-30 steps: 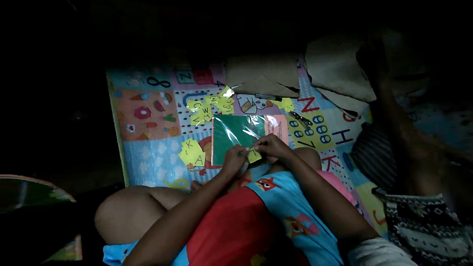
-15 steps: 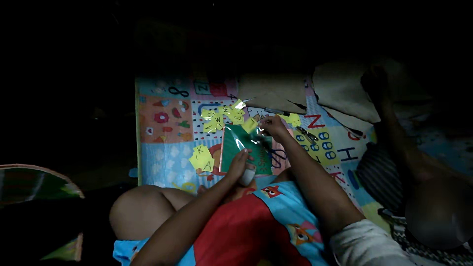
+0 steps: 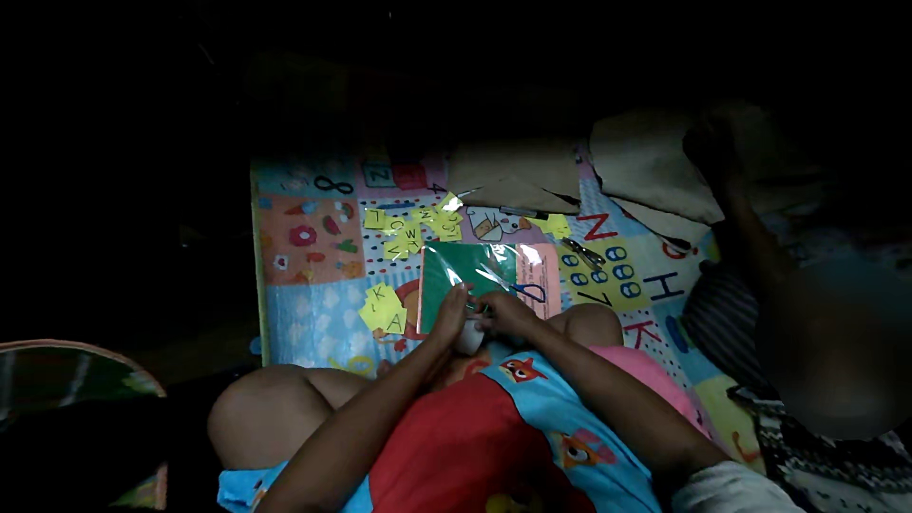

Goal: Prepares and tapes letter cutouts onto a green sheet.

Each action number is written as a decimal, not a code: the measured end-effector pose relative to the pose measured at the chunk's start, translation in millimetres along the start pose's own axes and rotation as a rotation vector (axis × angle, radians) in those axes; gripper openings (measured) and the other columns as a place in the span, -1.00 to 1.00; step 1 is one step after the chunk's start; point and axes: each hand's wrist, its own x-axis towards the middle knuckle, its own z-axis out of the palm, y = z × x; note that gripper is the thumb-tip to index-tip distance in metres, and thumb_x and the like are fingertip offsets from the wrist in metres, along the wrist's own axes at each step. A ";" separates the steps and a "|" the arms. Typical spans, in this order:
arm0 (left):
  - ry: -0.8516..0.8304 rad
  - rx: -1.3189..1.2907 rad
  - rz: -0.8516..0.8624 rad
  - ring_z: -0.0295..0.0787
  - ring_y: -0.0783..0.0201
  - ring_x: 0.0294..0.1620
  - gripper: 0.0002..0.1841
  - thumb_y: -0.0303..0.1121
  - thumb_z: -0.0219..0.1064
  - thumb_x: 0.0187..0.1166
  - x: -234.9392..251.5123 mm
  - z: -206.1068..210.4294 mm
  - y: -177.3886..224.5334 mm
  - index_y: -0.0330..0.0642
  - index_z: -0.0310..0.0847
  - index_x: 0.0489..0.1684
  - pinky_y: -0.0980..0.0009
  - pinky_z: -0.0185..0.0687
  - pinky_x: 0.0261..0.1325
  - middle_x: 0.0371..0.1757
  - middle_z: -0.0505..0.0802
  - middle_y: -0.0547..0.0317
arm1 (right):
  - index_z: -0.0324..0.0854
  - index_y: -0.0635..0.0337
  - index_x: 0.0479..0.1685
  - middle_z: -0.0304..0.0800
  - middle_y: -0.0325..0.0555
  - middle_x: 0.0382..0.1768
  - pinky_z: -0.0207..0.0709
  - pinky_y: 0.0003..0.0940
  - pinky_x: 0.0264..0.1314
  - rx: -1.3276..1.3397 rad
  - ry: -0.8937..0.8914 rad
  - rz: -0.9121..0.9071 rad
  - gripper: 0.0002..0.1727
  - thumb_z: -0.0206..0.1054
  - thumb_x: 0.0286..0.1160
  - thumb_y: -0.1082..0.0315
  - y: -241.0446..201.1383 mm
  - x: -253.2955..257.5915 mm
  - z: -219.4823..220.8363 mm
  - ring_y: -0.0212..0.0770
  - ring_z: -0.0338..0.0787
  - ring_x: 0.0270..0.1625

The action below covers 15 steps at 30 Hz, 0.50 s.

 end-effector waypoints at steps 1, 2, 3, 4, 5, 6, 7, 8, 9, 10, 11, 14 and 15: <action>0.007 -0.005 -0.011 0.72 0.04 0.08 -0.46 -0.26 -0.42 0.95 -1.3 -0.1 1.6 -0.45 0.24 0.63 0.15 0.59 0.21 0.30 0.67 -0.35 | 0.70 0.49 0.15 0.73 0.38 0.21 0.44 0.12 0.49 -0.036 0.015 -0.003 -0.69 0.36 0.62 0.40 -1.3 1.3 1.2 0.26 0.71 0.32; 0.015 -0.014 -0.026 0.73 0.06 0.08 -0.46 -0.26 -0.42 0.95 -2.3 -0.6 3.0 -0.45 0.22 0.64 0.17 0.60 0.21 0.32 0.67 -0.35 | 0.72 0.50 0.11 0.72 0.39 0.20 0.43 0.12 0.50 -0.060 0.023 -0.010 -0.72 0.31 0.65 0.43 -2.1 1.9 2.0 0.27 0.69 0.33; 0.024 -0.031 -0.044 0.74 0.09 0.06 -0.46 -0.25 -0.42 0.95 -2.9 -1.1 4.5 -0.45 0.21 0.64 0.20 0.60 0.18 0.32 0.66 -0.34 | 0.72 0.52 0.10 0.72 0.42 0.19 0.42 0.12 0.51 -0.068 0.032 -0.024 -0.73 0.27 0.66 0.45 -2.7 1.8 2.6 0.29 0.69 0.34; 0.034 -0.053 -0.062 0.73 0.12 0.03 -0.48 -0.25 -0.38 0.95 -2.6 -1.1 5.2 -0.45 0.21 0.63 0.22 0.60 0.16 0.31 0.66 -0.32 | 0.72 0.53 0.10 0.71 0.42 0.21 0.41 0.12 0.52 -0.075 0.036 -0.033 -0.72 0.24 0.68 0.45 -3.3 1.5 2.8 0.28 0.68 0.36; 0.036 -0.068 -0.073 0.73 0.12 0.05 -0.50 -0.25 -0.31 0.95 -1.8 -1.3 4.9 -0.44 0.21 0.63 0.23 0.60 0.16 0.31 0.67 -0.31 | 0.70 0.55 0.11 0.70 0.42 0.23 0.40 0.10 0.54 -0.083 0.043 -0.042 -0.71 0.22 0.69 0.45 -2.5 1.8 3.8 0.27 0.67 0.37; 0.032 -0.080 -0.065 0.73 0.09 0.10 -0.52 -0.27 -0.23 0.94 -0.7 -1.4 3.3 -0.45 0.22 0.63 0.20 0.61 0.21 0.34 0.66 -0.32 | 0.70 0.56 0.12 0.69 0.42 0.27 0.40 0.08 0.56 -0.094 0.060 -0.053 -0.71 0.21 0.70 0.45 -0.6 2.4 5.1 0.27 0.67 0.40; 0.028 -0.098 -0.042 0.70 0.06 0.19 -0.54 -0.30 -0.16 0.93 0.0 -0.8 0.8 -0.44 0.21 0.63 0.17 0.59 0.27 0.40 0.63 -0.32 | 0.70 0.57 0.11 0.68 0.41 0.28 0.41 0.07 0.57 -0.098 0.090 -0.068 -0.71 0.22 0.69 0.47 2.0 3.2 6.6 0.27 0.66 0.41; 0.028 -0.115 -0.004 0.66 0.03 0.29 -0.55 -0.33 -0.09 0.90 0.2 0.1 -2.4 -0.42 0.21 0.64 0.13 0.58 0.33 0.48 0.57 -0.32 | 0.70 0.57 0.11 0.67 0.40 0.30 0.41 0.06 0.58 -0.095 0.116 -0.073 -0.73 0.23 0.68 0.48 3.9 3.6 7.2 0.26 0.65 0.42; 0.038 -0.120 0.048 0.62 0.01 0.39 -0.53 -0.35 -0.01 0.86 -0.6 2.0 -5.7 -0.39 0.20 0.66 0.11 0.58 0.37 0.57 0.50 -0.29 | 0.70 0.57 0.10 0.67 0.39 0.30 0.42 0.06 0.57 -0.087 0.141 -0.072 -0.74 0.24 0.65 0.51 4.9 3.6 6.8 0.26 0.65 0.41; 0.056 -0.107 0.108 0.57 0.02 0.45 -0.49 -0.39 0.11 0.79 -2.8 4.4 -6.9 -0.38 0.18 0.68 0.12 0.57 0.39 0.63 0.44 -0.28 | 0.71 0.56 0.09 0.67 0.38 0.29 0.46 0.07 0.53 -0.079 0.166 -0.074 -0.75 0.25 0.63 0.54 5.5 3.5 5.9 0.25 0.68 0.38; 0.076 -0.075 0.165 0.51 0.03 0.54 -0.41 -0.42 0.24 0.70 -4.5 5.8 -7.4 -0.39 0.15 0.70 0.15 0.52 0.46 0.70 0.36 -0.28 | 0.70 0.57 0.08 0.68 0.39 0.28 0.50 0.10 0.49 -0.074 0.195 -0.080 -0.76 0.25 0.61 0.57 6.4 3.4 5.4 0.27 0.70 0.35; 0.076 0.079 0.285 0.07 -0.10 0.83 -0.09 -0.44 0.58 0.34 5.7 -7.3 -18.5 -0.43 0.11 0.74 0.02 0.21 0.72 0.88 0.00 -0.28 | 0.67 0.58 0.11 0.68 0.38 0.29 0.52 0.12 0.45 -0.107 0.195 -0.067 -0.75 0.21 0.65 0.56 10.2 3.1 3.4 0.28 0.72 0.32; 0.035 0.170 0.311 0.05 -0.12 0.84 0.02 -0.43 0.68 0.21 9.6 -14.6 -22.1 -0.42 0.10 0.75 -0.02 0.22 0.72 0.88 -0.01 -0.28 | 0.66 0.56 0.14 0.68 0.37 0.29 0.51 0.12 0.47 -0.119 0.182 -0.056 -0.74 0.19 0.67 0.55 11.3 2.4 1.9 0.27 0.72 0.33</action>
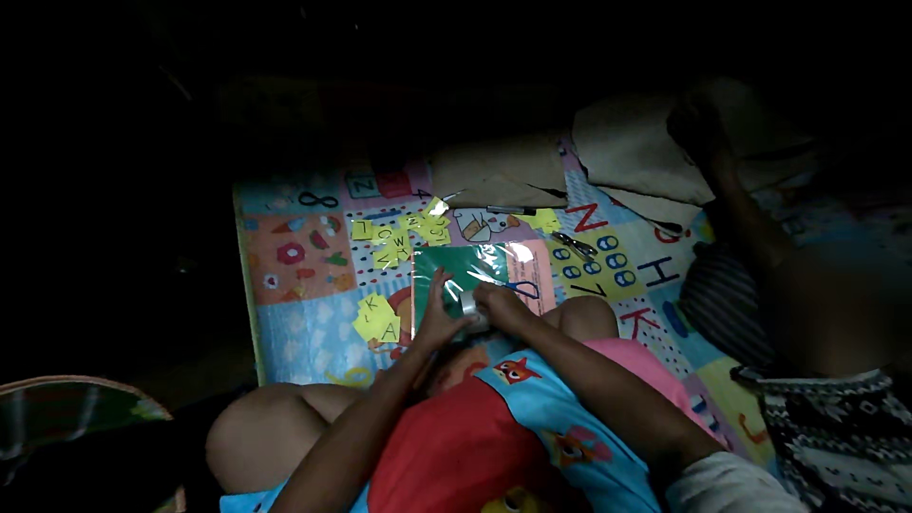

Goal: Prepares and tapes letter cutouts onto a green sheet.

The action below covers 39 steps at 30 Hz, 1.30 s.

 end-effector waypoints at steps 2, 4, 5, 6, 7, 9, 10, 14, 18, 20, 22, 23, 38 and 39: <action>-0.122 0.134 0.035 0.17 -0.15 0.80 0.18 -0.42 0.78 0.05 2.8 -7.6 -8.4 -0.36 0.02 0.81 -0.02 0.25 0.71 0.84 0.14 -0.31 | 0.66 0.56 0.15 0.71 0.38 0.25 0.49 0.13 0.50 -0.005 -0.015 0.004 -0.73 0.17 0.70 0.53 0.3 -1.0 -3.9 0.28 0.72 0.35; -0.227 0.195 0.019 0.38 -0.18 0.67 0.18 -0.45 0.78 0.05 3.0 -7.9 -9.8 -0.32 0.03 0.82 -0.02 0.37 0.64 0.74 0.30 -0.36 | 0.67 0.56 0.13 0.73 0.40 0.21 0.49 0.12 0.48 0.024 -0.010 -0.009 -0.74 0.17 0.70 0.53 -2.2 -0.9 -4.4 0.29 0.73 0.33; -0.272 0.207 0.017 0.48 -0.16 0.60 0.11 -0.47 0.76 0.09 3.6 -7.5 -10.8 -0.34 0.09 0.79 -0.01 0.42 0.60 0.67 0.40 -0.36 | 0.68 0.55 0.11 0.74 0.38 0.19 0.51 0.10 0.47 0.041 0.000 -0.021 -0.75 0.19 0.70 0.53 -3.6 -0.3 -2.8 0.26 0.74 0.31; -0.310 0.211 0.012 0.52 -0.13 0.57 0.04 -0.49 0.72 0.16 4.0 -7.8 -11.0 -0.36 0.14 0.76 0.02 0.42 0.61 0.63 0.47 -0.35 | 0.68 0.55 0.10 0.73 0.37 0.19 0.52 0.09 0.46 0.050 0.001 -0.026 -0.75 0.19 0.69 0.52 -5.9 0.0 -1.4 0.25 0.74 0.30; -0.331 0.204 0.005 0.55 -0.11 0.55 -0.04 -0.50 0.68 0.21 4.5 -8.3 -11.3 -0.37 0.19 0.73 0.03 0.42 0.61 0.59 0.53 -0.34 | 0.68 0.54 0.12 0.70 0.36 0.21 0.50 0.10 0.47 0.048 -0.017 -0.013 -0.75 0.19 0.71 0.51 -8.9 -0.1 -1.4 0.25 0.72 0.33; -0.337 0.185 -0.020 0.59 -0.08 0.51 -0.11 -0.49 0.65 0.26 5.9 -9.3 -15.9 -0.40 0.25 0.68 0.06 0.45 0.59 0.54 0.58 -0.33 | 0.67 0.52 0.19 0.70 0.37 0.25 0.46 0.16 0.49 0.023 -0.056 0.023 -0.71 0.17 0.73 0.49 -11.1 0.0 -0.3 0.28 0.69 0.37; -0.331 0.187 -0.034 0.61 -0.07 0.49 -0.12 -0.46 0.65 0.27 6.1 -9.2 -18.9 -0.41 0.25 0.67 0.06 0.47 0.57 0.52 0.60 -0.33 | 0.67 0.51 0.20 0.71 0.38 0.24 0.47 0.18 0.47 0.006 -0.063 0.034 -0.71 0.16 0.74 0.47 -10.7 0.2 2.1 0.30 0.69 0.37; -0.318 0.221 -0.093 0.63 -0.07 0.47 -0.12 -0.36 0.67 0.29 4.9 -3.7 -23.6 -0.42 0.27 0.64 0.06 0.46 0.58 0.45 0.65 -0.32 | 0.63 0.52 0.22 0.71 0.39 0.22 0.49 0.20 0.45 -0.042 -0.087 0.057 -0.71 0.13 0.74 0.50 -9.2 2.4 11.5 0.32 0.69 0.36; -0.379 0.270 -0.174 0.61 -0.11 0.48 -0.19 -0.22 0.52 0.51 5.9 -2.6 -19.9 -0.43 0.20 0.69 0.02 0.42 0.59 0.47 0.64 -0.33 | 0.63 0.55 0.17 0.71 0.40 0.22 0.49 0.21 0.43 -0.068 -0.091 0.045 -0.73 0.14 0.72 0.54 -19.0 -3.6 0.1 0.33 0.69 0.35; -0.430 0.297 -0.199 0.66 -0.17 0.39 -0.28 -0.18 0.42 0.62 6.9 -2.8 -19.3 -0.39 0.24 0.67 -0.08 0.46 0.52 0.40 0.67 -0.37 | 0.64 0.54 0.15 0.71 0.38 0.20 0.49 0.19 0.42 -0.071 -0.105 0.038 -0.75 0.17 0.72 0.52 -25.3 -9.0 -9.4 0.31 0.70 0.34; -0.526 0.317 -0.203 0.68 -0.24 0.32 -0.43 -0.13 0.27 0.74 3.6 -0.5 -23.1 -0.38 0.39 0.57 -0.18 0.47 0.44 0.31 0.70 -0.42 | 0.65 0.53 0.12 0.73 0.36 0.17 0.50 0.19 0.41 -0.068 -0.130 0.036 -0.75 0.19 0.74 0.48 -27.3 -14.4 -13.9 0.29 0.72 0.31; -0.567 0.310 -0.197 0.66 -0.23 0.35 -0.49 -0.13 0.21 0.77 -0.3 2.4 -24.3 -0.38 0.48 0.49 -0.18 0.44 0.48 0.32 0.71 -0.40 | 0.66 0.52 0.11 0.73 0.35 0.17 0.49 0.19 0.42 -0.066 -0.154 0.046 -0.74 0.19 0.74 0.46 -27.2 -15.8 -16.1 0.28 0.71 0.31; -0.516 0.033 -0.302 0.55 0.02 0.49 -0.18 -0.43 0.60 0.32 -30.5 7.3 -25.5 -0.40 0.24 0.63 0.15 0.52 0.51 0.58 0.45 -0.29 | 0.73 0.41 -0.05 0.81 0.28 -0.04 0.54 0.27 0.24 -0.039 -0.116 0.020 -0.79 0.26 0.69 0.42 -3.4 -4.9 -12.9 0.27 0.78 0.14; -0.492 0.037 -0.330 0.60 0.02 0.44 -0.20 -0.40 0.60 0.35 -30.7 7.6 -25.6 -0.40 0.27 0.61 0.13 0.54 0.49 0.52 0.53 -0.29 | 0.73 0.41 -0.04 0.81 0.29 -0.02 0.54 0.28 0.25 -0.041 -0.114 0.020 -0.80 0.27 0.68 0.43 -3.5 -5.4 -12.9 0.28 0.78 0.15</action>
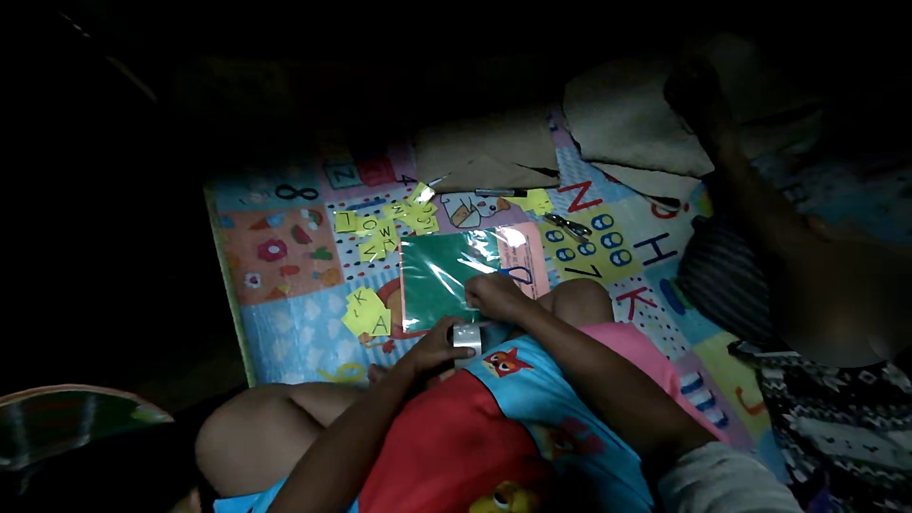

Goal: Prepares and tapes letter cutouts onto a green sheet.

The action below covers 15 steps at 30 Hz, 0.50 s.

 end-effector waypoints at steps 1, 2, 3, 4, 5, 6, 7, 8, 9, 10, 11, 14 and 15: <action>0.009 0.003 -0.023 0.65 0.01 0.38 -0.23 -0.36 0.58 0.39 1.0 -0.6 -0.5 -0.39 0.27 0.60 0.11 0.56 0.46 0.44 0.60 -0.30 | 0.72 0.42 -0.03 0.81 0.30 -0.01 0.54 0.28 0.26 0.007 0.012 0.001 -0.81 0.28 0.67 0.44 -1.2 -2.1 -2.1 0.29 0.78 0.16; 0.012 0.004 -0.041 0.67 0.00 0.34 -0.26 -0.32 0.55 0.45 2.9 -1.7 -1.6 -0.39 0.28 0.59 0.08 0.57 0.44 0.38 0.64 -0.31 | 0.73 0.43 -0.03 0.81 0.30 -0.01 0.55 0.28 0.26 0.026 0.042 -0.006 -0.82 0.29 0.66 0.46 -3.3 -6.1 -6.9 0.29 0.78 0.16; 0.016 0.000 -0.056 0.69 -0.01 0.31 -0.30 -0.27 0.50 0.51 5.1 -2.2 -3.0 -0.40 0.29 0.58 0.07 0.58 0.43 0.34 0.67 -0.32 | 0.73 0.43 -0.06 0.81 0.30 -0.03 0.57 0.27 0.23 0.038 0.088 -0.026 -0.84 0.31 0.64 0.48 -6.1 -11.6 -13.1 0.28 0.79 0.13; 0.022 0.006 -0.074 0.68 -0.01 0.32 -0.33 -0.22 0.44 0.57 6.7 -2.4 -2.4 -0.41 0.30 0.58 0.07 0.57 0.44 0.34 0.67 -0.32 | 0.75 0.42 -0.10 0.82 0.26 -0.06 0.59 0.24 0.21 0.030 0.133 -0.061 -0.86 0.34 0.60 0.48 -9.8 -17.5 -19.0 0.25 0.80 0.12; 0.028 0.037 -0.083 0.63 -0.04 0.40 -0.33 -0.17 0.42 0.61 8.4 -3.2 -0.6 -0.42 0.32 0.58 0.05 0.52 0.50 0.40 0.64 -0.34 | 0.76 0.41 -0.12 0.82 0.24 -0.06 0.60 0.21 0.21 0.013 0.147 -0.088 -0.87 0.36 0.59 0.48 -15.5 -23.1 -24.7 0.22 0.80 0.11; 0.032 0.091 -0.077 0.51 -0.13 0.53 -0.32 -0.14 0.42 0.61 9.8 -4.2 0.4 -0.44 0.36 0.58 0.00 0.40 0.60 0.51 0.55 -0.38 | 0.76 0.40 -0.13 0.82 0.22 -0.06 0.60 0.19 0.22 -0.003 0.137 -0.101 -0.87 0.36 0.59 0.48 -20.7 -27.1 -27.7 0.20 0.80 0.12; 0.035 0.164 -0.051 0.36 -0.21 0.64 -0.31 -0.11 0.42 0.60 10.6 -5.1 0.4 -0.45 0.40 0.57 -0.06 0.27 0.67 0.60 0.45 -0.42 | 0.76 0.40 -0.12 0.82 0.22 -0.06 0.59 0.19 0.22 -0.011 0.116 -0.097 -0.86 0.36 0.61 0.46 -23.5 -29.4 -28.8 0.20 0.80 0.12; 0.048 0.222 0.004 0.28 -0.26 0.68 -0.33 -0.12 0.43 0.59 11.3 -5.1 0.9 -0.46 0.44 0.54 -0.08 0.20 0.70 0.64 0.39 -0.44 | 0.75 0.40 -0.11 0.82 0.23 -0.07 0.58 0.22 0.21 -0.004 0.100 -0.081 -0.85 0.35 0.62 0.46 -23.4 -29.6 -29.8 0.23 0.79 0.11; 0.077 0.259 0.084 0.33 -0.24 0.65 -0.38 -0.17 0.43 0.58 11.7 -4.3 2.2 -0.47 0.48 0.49 -0.04 0.25 0.68 0.61 0.43 -0.44 | 0.75 0.39 -0.12 0.82 0.23 -0.10 0.58 0.25 0.16 -0.003 0.105 -0.064 -0.86 0.35 0.62 0.45 -20.7 -27.1 -30.5 0.24 0.80 0.08; 0.099 0.272 0.152 0.44 -0.17 0.59 -0.42 -0.24 0.43 0.57 11.4 -2.5 4.2 -0.48 0.49 0.47 0.04 0.35 0.63 0.56 0.50 -0.41 | 0.75 0.38 -0.12 0.82 0.24 -0.12 0.60 0.27 0.12 -0.012 0.127 -0.054 -0.86 0.35 0.61 0.45 -17.3 -23.5 -30.0 0.25 0.81 0.05; 0.093 0.272 0.174 0.52 -0.11 0.54 -0.43 -0.29 0.44 0.57 9.9 -0.9 7.5 -0.47 0.47 0.49 0.09 0.41 0.60 0.53 0.54 -0.37 | 0.76 0.37 -0.11 0.82 0.24 -0.11 0.60 0.27 0.11 -0.021 0.145 -0.040 -0.86 0.34 0.61 0.45 -15.6 -21.1 -29.1 0.26 0.81 0.06; 0.027 0.278 0.141 0.57 -0.09 0.49 -0.30 -0.38 0.59 0.40 8.3 -4.2 14.6 -0.48 0.40 0.54 0.10 0.45 0.58 0.51 0.57 -0.35 | 0.75 0.36 -0.02 0.80 0.25 0.00 0.57 0.26 0.20 -0.039 0.135 0.015 -0.83 0.30 0.65 0.45 -16.7 -17.8 -32.3 0.27 0.78 0.16; 0.012 0.271 0.132 0.56 -0.09 0.49 -0.27 -0.38 0.62 0.36 7.7 -4.8 14.9 -0.47 0.40 0.54 0.10 0.45 0.57 0.52 0.55 -0.35 | 0.75 0.36 -0.02 0.80 0.25 0.02 0.56 0.26 0.22 -0.042 0.133 0.022 -0.84 0.31 0.65 0.45 -16.2 -17.2 -33.5 0.27 0.78 0.17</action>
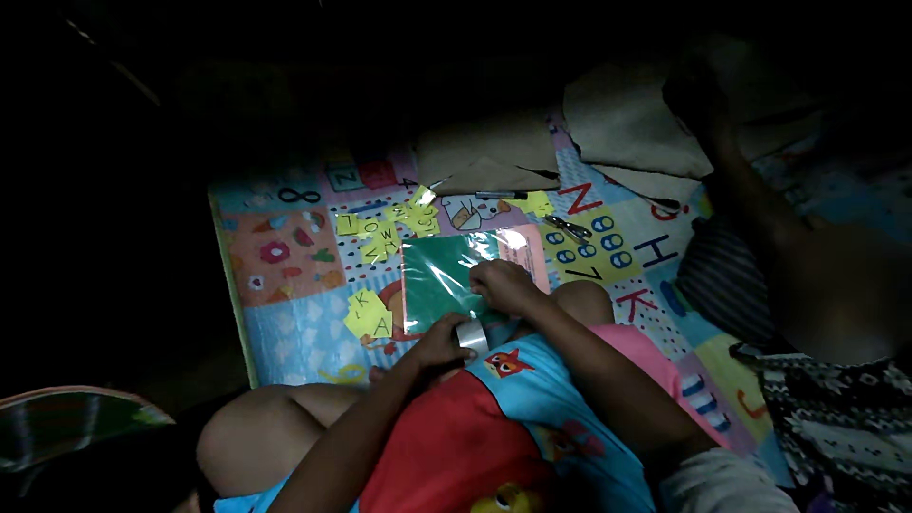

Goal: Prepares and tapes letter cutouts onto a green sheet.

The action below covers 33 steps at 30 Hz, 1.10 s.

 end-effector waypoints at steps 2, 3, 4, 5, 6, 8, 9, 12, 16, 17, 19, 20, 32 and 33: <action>0.009 -0.042 -0.020 0.56 -0.04 0.48 -0.26 -0.37 0.63 0.34 0.0 1.9 -2.8 -0.45 0.41 0.54 0.12 0.46 0.55 0.53 0.54 -0.31 | 0.75 0.37 -0.01 0.81 0.26 0.03 0.56 0.28 0.24 0.005 0.010 -0.009 -0.84 0.32 0.63 0.48 3.3 1.0 0.6 0.28 0.77 0.19; 0.019 -0.062 -0.032 0.57 -0.02 0.48 -0.27 -0.36 0.63 0.35 0.6 3.3 -4.0 -0.43 0.43 0.53 0.14 0.47 0.55 0.53 0.55 -0.29 | 0.76 0.38 -0.02 0.81 0.27 0.02 0.56 0.28 0.25 0.012 0.026 -0.023 -0.84 0.33 0.61 0.49 4.3 0.5 1.8 0.28 0.77 0.19; 0.024 -0.076 -0.045 0.56 0.00 0.49 -0.29 -0.35 0.62 0.37 1.6 4.4 -3.5 -0.43 0.44 0.53 0.15 0.46 0.56 0.53 0.55 -0.27 | 0.76 0.39 -0.03 0.81 0.27 0.01 0.57 0.27 0.26 0.017 0.045 -0.041 -0.85 0.34 0.60 0.49 4.4 -1.1 2.0 0.28 0.78 0.19; 0.018 -0.083 -0.065 0.55 0.00 0.51 -0.30 -0.34 0.60 0.39 3.0 4.3 -1.7 -0.42 0.44 0.53 0.15 0.45 0.57 0.55 0.54 -0.26 | 0.77 0.39 -0.05 0.82 0.27 0.00 0.56 0.25 0.27 0.020 0.060 -0.057 -0.85 0.35 0.60 0.50 2.6 -3.2 -0.3 0.27 0.78 0.19; 0.013 -0.086 -0.083 0.55 0.00 0.51 -0.31 -0.32 0.58 0.42 4.9 3.2 -0.5 -0.42 0.44 0.54 0.14 0.44 0.58 0.55 0.54 -0.26 | 0.78 0.39 -0.08 0.83 0.26 -0.02 0.57 0.24 0.26 0.020 0.082 -0.081 -0.86 0.36 0.59 0.50 -0.2 -5.1 -4.0 0.26 0.79 0.18; -0.001 -0.087 -0.120 0.57 -0.04 0.50 -0.31 -0.29 0.55 0.47 7.4 1.2 -0.4 -0.42 0.42 0.57 0.09 0.45 0.57 0.55 0.55 -0.29 | 0.79 0.40 -0.16 0.84 0.23 -0.09 0.59 0.22 0.21 0.029 0.151 -0.141 -0.89 0.39 0.55 0.51 -4.4 -8.9 -8.3 0.24 0.80 0.12; 0.002 -0.079 -0.122 0.58 -0.06 0.48 -0.31 -0.29 0.55 0.48 7.5 1.2 -0.1 -0.43 0.40 0.57 0.07 0.46 0.57 0.52 0.57 -0.31 | 0.79 0.40 -0.17 0.84 0.23 -0.11 0.59 0.21 0.20 0.036 0.164 -0.148 -0.89 0.39 0.55 0.51 -5.3 -10.3 -8.5 0.24 0.80 0.11; 0.112 -0.041 -0.004 0.52 -0.10 0.54 -0.22 -0.40 0.60 0.37 4.4 4.7 4.0 -0.45 0.30 0.62 0.07 0.40 0.61 0.48 0.63 -0.31 | 0.77 0.38 -0.10 0.82 0.25 -0.06 0.57 0.24 0.21 0.028 0.095 -0.078 -0.85 0.32 0.62 0.48 -1.4 -5.3 -12.9 0.25 0.79 0.14; 0.152 -0.286 0.088 0.61 0.06 0.42 -0.17 -0.61 0.48 0.32 4.3 4.5 10.2 -0.42 0.15 0.70 0.23 0.57 0.44 0.50 0.55 -0.29 | 0.76 0.39 0.00 0.78 0.30 0.04 0.51 0.27 0.31 0.048 0.014 0.009 -0.80 0.29 0.66 0.44 4.7 2.3 -18.4 0.29 0.73 0.24; 0.152 -0.364 0.075 0.66 0.10 0.33 -0.24 -0.61 0.42 0.39 4.6 2.8 12.7 -0.41 0.18 0.68 0.25 0.63 0.34 0.49 0.54 -0.26 | 0.76 0.39 -0.02 0.77 0.29 0.02 0.52 0.26 0.30 0.065 0.029 0.001 -0.81 0.30 0.64 0.45 6.2 1.8 -17.2 0.28 0.73 0.23; 0.155 -0.455 0.060 0.71 0.18 0.25 -0.40 -0.56 0.30 0.54 5.1 -1.4 13.2 -0.41 0.27 0.63 0.30 0.66 0.29 0.50 0.54 -0.22 | 0.77 0.38 -0.07 0.78 0.28 -0.03 0.54 0.25 0.26 0.080 0.069 -0.034 -0.84 0.34 0.61 0.46 6.7 0.6 -14.1 0.27 0.74 0.19; 0.153 -0.466 0.062 0.71 0.21 0.24 -0.46 -0.53 0.27 0.58 5.3 -2.8 12.6 -0.43 0.33 0.58 0.33 0.66 0.30 0.51 0.55 -0.20 | 0.78 0.37 -0.12 0.78 0.27 -0.08 0.56 0.25 0.22 0.081 0.106 -0.060 -0.86 0.36 0.58 0.46 6.2 0.3 -11.2 0.26 0.75 0.15; 0.214 -0.441 -0.022 0.64 0.24 0.26 -0.75 -0.46 0.16 0.75 12.2 -5.9 13.3 -0.50 0.65 0.10 0.29 0.59 0.35 0.30 0.67 -0.15 | 0.29 0.45 0.67 0.49 0.45 0.51 0.43 0.24 0.54 0.196 0.514 0.221 -0.29 0.40 0.63 0.24 42.5 15.8 -22.6 0.40 0.54 0.53; 0.214 -0.464 -0.028 0.65 0.26 0.22 -0.72 -0.45 0.12 0.77 12.0 -6.3 15.6 -0.51 0.64 0.15 0.31 0.59 0.33 0.27 0.69 -0.14 | 0.32 0.49 0.63 0.54 0.48 0.45 0.42 0.29 0.54 0.172 0.431 0.308 -0.32 0.38 0.66 0.23 52.8 16.4 -20.1 0.43 0.56 0.51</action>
